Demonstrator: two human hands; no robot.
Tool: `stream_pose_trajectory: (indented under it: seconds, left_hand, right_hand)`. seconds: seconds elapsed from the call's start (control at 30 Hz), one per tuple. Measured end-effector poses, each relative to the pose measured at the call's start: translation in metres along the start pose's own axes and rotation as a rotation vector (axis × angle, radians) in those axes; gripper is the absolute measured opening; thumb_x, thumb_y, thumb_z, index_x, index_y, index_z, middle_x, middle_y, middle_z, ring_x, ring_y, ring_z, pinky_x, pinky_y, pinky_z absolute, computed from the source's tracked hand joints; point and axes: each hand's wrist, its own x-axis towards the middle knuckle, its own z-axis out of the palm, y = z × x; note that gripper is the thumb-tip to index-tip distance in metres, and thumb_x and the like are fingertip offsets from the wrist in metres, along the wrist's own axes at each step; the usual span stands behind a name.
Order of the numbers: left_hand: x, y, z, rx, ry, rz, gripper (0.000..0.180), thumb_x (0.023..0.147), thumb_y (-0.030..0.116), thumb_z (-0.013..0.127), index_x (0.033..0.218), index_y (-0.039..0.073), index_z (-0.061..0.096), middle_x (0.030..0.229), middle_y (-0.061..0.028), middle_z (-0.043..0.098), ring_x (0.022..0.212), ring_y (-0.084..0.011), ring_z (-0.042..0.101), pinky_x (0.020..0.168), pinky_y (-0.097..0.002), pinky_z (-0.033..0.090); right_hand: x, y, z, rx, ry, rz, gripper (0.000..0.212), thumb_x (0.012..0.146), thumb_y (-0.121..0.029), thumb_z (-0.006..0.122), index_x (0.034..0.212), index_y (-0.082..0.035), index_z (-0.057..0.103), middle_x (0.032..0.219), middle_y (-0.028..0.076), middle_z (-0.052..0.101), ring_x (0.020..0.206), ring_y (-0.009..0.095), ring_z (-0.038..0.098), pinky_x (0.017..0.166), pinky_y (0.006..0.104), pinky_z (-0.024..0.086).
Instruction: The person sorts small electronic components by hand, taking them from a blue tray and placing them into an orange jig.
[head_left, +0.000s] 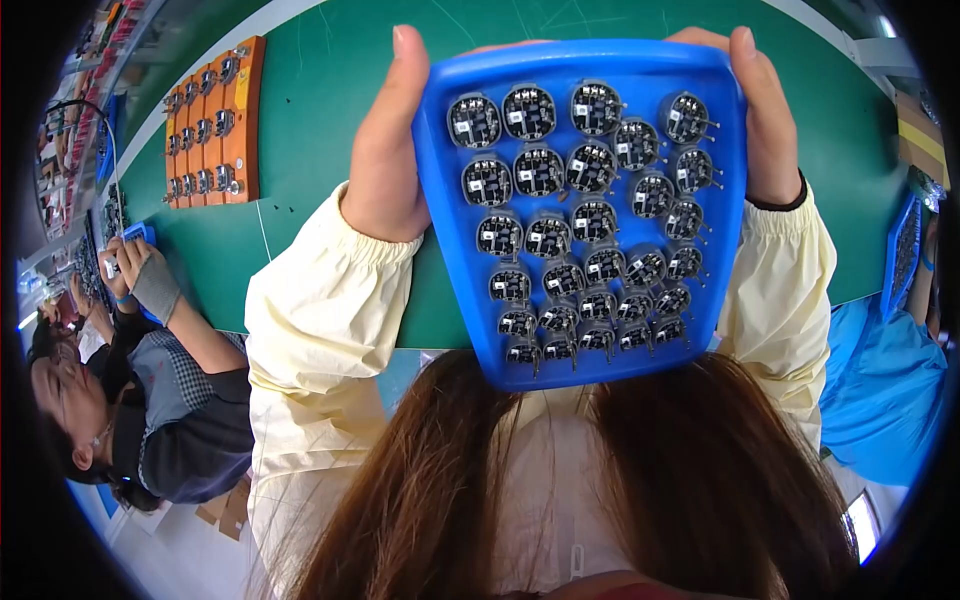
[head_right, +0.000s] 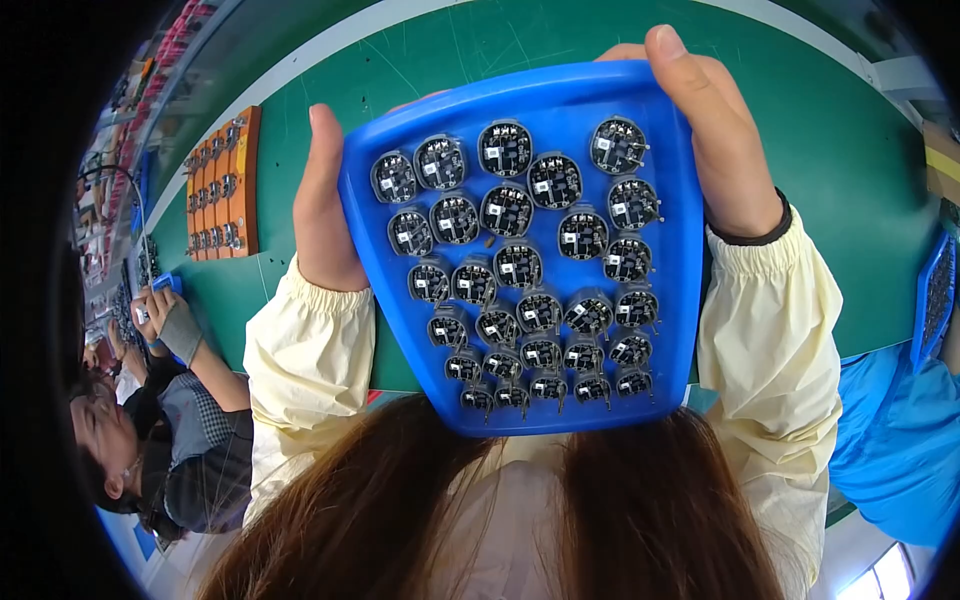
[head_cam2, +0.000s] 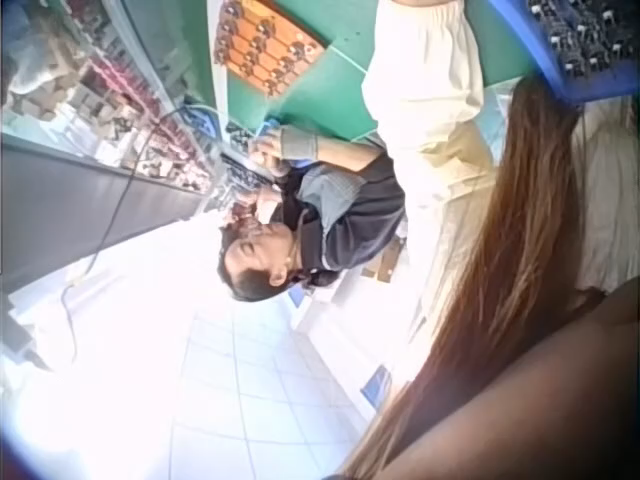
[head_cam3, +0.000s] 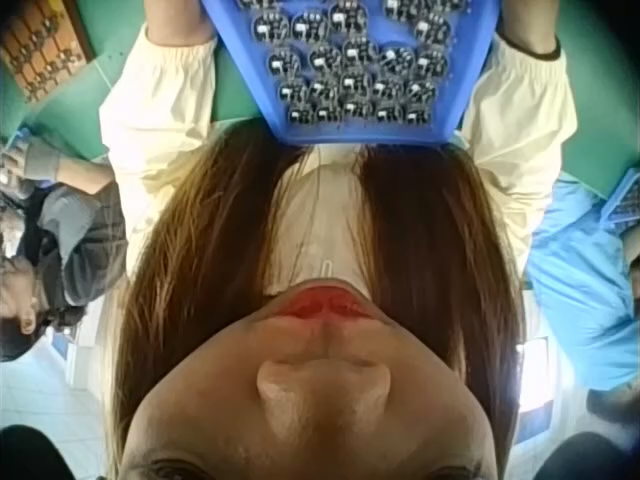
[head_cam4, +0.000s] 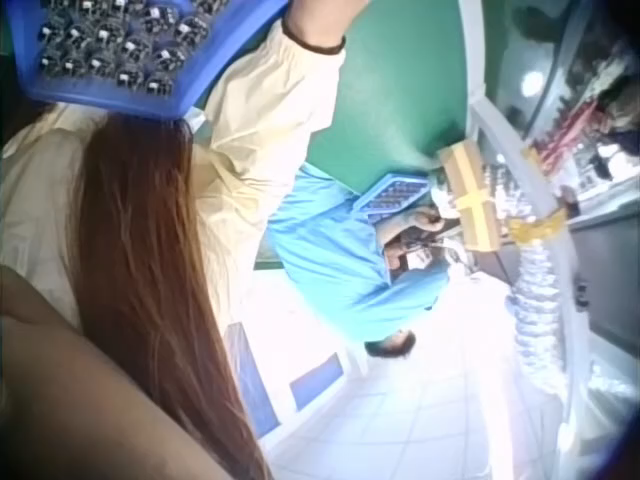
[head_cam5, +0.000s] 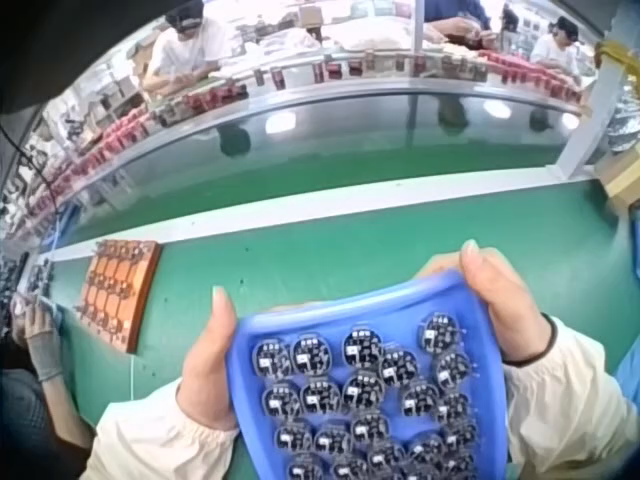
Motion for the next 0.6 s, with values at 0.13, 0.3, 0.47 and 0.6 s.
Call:
stream_pose_trajectory:
  seconds: [0.13,0.3,0.47,0.6]
  left_hand:
    - [-0.001,0.003,-0.001,0.018,0.001,0.004,0.083,0.087,0.066,0.018,0.129,-0.002,0.04,0.123,-0.0198,0.051,0.113,-0.0306,0.051,0.097,-0.0428,0.041]
    - [-0.001,0.002,0.007,0.123,0.1,0.014,0.082,0.087,0.066,0.02,0.128,-0.003,0.042,0.121,-0.0197,0.052,0.111,-0.03,0.053,0.095,-0.0419,0.043]
    - [-0.003,0.001,0.013,0.198,0.198,0.033,0.082,0.087,0.066,0.021,0.126,-0.003,0.044,0.121,-0.0194,0.053,0.11,-0.029,0.054,0.094,-0.0407,0.043]
    - [-0.005,0.005,0.014,0.191,0.179,0.015,0.082,0.087,0.066,0.02,0.126,-0.002,0.045,0.12,-0.0183,0.054,0.11,-0.028,0.054,0.094,-0.0399,0.043]
  right_hand:
    - [0.001,-0.001,0.001,0.02,-0.008,0.012,0.051,0.093,-0.045,0.037,0.087,0.001,0.06,0.075,0.007,0.063,0.066,0.01,0.057,0.062,0.0215,0.046]
    - [0.001,-0.003,0.001,-0.028,0.001,0.02,0.052,0.093,-0.045,0.037,0.087,0.001,0.06,0.076,0.007,0.063,0.066,0.01,0.058,0.062,0.0219,0.046]
    - [-0.002,-0.007,0.007,-0.041,0.041,0.035,0.052,0.093,-0.045,0.037,0.087,0.001,0.06,0.075,0.007,0.063,0.066,0.01,0.058,0.063,0.0219,0.046]
    - [-0.003,-0.009,0.011,-0.046,0.016,0.032,0.054,0.093,-0.046,0.035,0.086,0.002,0.059,0.075,0.007,0.062,0.066,0.01,0.058,0.062,0.0218,0.046]
